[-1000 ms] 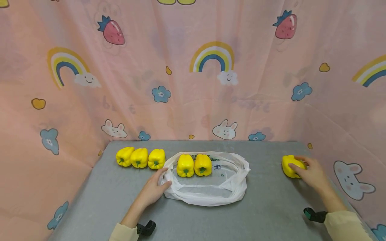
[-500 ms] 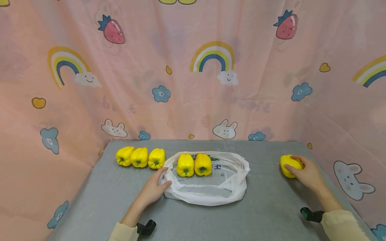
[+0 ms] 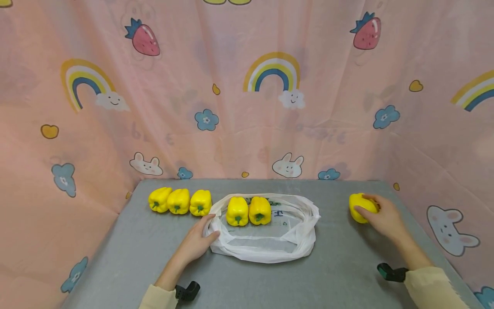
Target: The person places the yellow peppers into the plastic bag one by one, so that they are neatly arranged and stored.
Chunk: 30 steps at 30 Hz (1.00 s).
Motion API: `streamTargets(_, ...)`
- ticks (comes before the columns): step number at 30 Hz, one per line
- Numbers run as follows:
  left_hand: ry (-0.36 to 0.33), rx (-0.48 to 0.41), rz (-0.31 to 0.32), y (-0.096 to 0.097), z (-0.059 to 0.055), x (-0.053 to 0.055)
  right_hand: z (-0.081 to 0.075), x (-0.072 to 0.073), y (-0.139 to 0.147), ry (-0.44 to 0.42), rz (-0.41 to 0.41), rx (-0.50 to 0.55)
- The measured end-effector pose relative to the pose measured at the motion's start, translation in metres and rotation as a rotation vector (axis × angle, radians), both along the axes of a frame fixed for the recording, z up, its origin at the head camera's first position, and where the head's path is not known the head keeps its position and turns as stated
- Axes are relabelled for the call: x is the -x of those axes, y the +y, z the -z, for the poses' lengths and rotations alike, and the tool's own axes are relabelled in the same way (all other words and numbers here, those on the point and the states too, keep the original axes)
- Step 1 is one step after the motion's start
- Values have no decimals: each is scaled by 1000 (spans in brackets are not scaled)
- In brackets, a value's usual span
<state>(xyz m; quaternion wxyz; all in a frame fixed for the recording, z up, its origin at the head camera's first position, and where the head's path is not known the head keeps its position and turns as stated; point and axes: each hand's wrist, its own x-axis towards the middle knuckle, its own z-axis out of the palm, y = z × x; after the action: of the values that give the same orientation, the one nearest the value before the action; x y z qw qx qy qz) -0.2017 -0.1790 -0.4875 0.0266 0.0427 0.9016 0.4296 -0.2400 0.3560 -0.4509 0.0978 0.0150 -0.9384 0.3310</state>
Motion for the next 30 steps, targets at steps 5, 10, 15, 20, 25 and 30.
streamTargets(5, -10, -11, -10, 0, 1, 0, -5, -1, -12, -10, 3, 20)
streamTargets(10, -7, -11, -12, 1, 1, 0, -14, -2, -27, 3, -8, 47)
streamTargets(15, -7, -11, -10, 1, 1, 1, -26, -6, -47, 24, -2, 75)
streamTargets(20, -6, -21, -8, 1, 1, 0, -38, -13, -65, 77, -7, 69)
streamTargets(25, -5, -14, -6, 1, 1, 1, -48, -18, -79, 122, -27, 91)
streamTargets(30, 1, -5, -2, 1, 0, 0, -58, -23, -91, 148, -43, 108)
